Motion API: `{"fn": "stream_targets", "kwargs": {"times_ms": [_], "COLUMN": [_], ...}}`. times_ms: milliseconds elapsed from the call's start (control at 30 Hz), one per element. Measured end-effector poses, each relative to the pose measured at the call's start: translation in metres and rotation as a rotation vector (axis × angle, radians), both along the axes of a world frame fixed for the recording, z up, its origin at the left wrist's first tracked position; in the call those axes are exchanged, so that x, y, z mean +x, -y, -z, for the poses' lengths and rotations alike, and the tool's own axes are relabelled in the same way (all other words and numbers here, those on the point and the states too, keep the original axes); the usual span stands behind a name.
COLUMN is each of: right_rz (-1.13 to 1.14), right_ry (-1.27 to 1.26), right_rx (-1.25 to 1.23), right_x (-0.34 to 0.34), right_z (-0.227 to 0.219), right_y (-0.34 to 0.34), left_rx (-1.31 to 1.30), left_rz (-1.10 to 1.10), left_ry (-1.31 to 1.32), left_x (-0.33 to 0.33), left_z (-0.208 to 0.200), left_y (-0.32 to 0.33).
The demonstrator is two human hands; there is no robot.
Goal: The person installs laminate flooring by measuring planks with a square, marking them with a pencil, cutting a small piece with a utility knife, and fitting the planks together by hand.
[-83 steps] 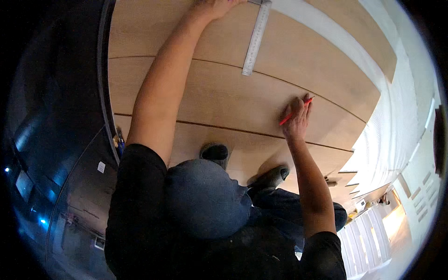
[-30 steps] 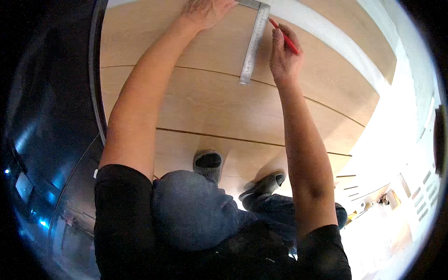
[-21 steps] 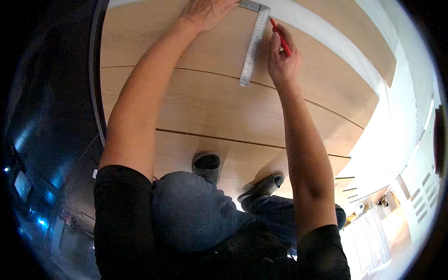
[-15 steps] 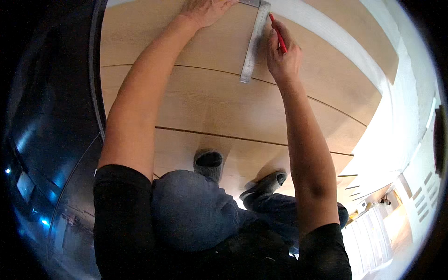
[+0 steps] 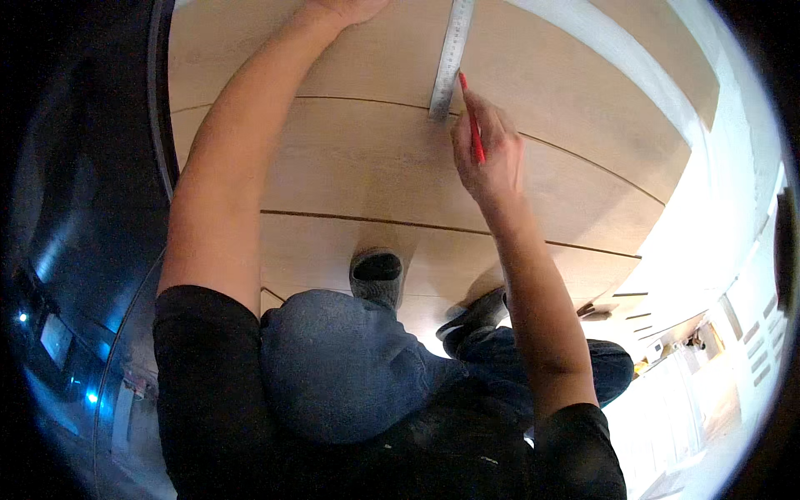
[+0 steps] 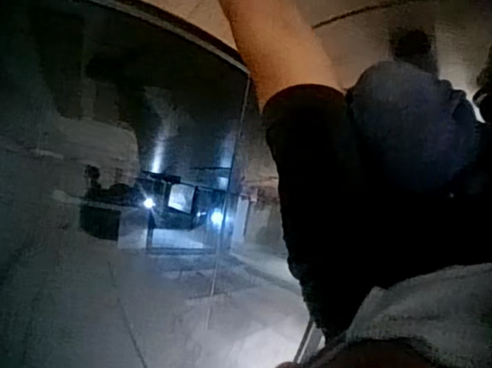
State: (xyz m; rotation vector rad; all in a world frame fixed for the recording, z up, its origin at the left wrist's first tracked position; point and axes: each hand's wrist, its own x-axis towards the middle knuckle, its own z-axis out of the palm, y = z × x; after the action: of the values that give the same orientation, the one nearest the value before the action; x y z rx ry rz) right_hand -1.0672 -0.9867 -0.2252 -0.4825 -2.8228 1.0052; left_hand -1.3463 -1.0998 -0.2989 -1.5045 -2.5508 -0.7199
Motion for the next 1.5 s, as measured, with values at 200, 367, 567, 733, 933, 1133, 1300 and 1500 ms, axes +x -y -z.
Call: {"fn": "stream_targets", "kwargs": {"times_ms": [200, 367, 567, 733, 933, 1133, 1300, 1500], "right_rz": [-0.024, -0.054, 0.03, 0.018, 0.046, 0.137, 0.165, 0.109], "right_ry": [0.084, 0.057, 0.086, 0.068, 0.13, 0.115, -0.135, -0.168], "right_rx": [-0.048, -0.032, -0.071, -0.099, -0.079, -0.067, -0.312, 0.025], "right_x": [0.033, 0.046, 0.045, 0.041, 0.018, -0.074, -0.131, -0.051], "right_z": [-0.006, -0.007, -0.021, -0.014, -0.018, 0.0, 0.028, 0.048], "right_y": [0.016, 0.022, 0.022, 0.02, 0.014, -0.032, -0.092, -0.087], "left_rx": [0.004, 0.025, -0.008, -0.015, -0.002, -0.033, -0.018, 0.006], "left_rz": [-0.002, 0.003, -0.017, -0.021, -0.01, -0.015, -0.003, -0.036], "left_ry": [0.012, 0.014, 0.001, -0.029, 0.034, 0.023, 0.015, 0.133], "left_x": [0.0, -0.001, -0.002, -0.003, -0.001, -0.007, 0.0, 0.002], "left_z": [-0.003, 0.005, 0.006, 0.006, 0.005, 0.008, 0.003, 0.002], "left_y": [-0.002, -0.002, -0.003, -0.004, -0.003, -0.001, -0.017, -0.014]}}
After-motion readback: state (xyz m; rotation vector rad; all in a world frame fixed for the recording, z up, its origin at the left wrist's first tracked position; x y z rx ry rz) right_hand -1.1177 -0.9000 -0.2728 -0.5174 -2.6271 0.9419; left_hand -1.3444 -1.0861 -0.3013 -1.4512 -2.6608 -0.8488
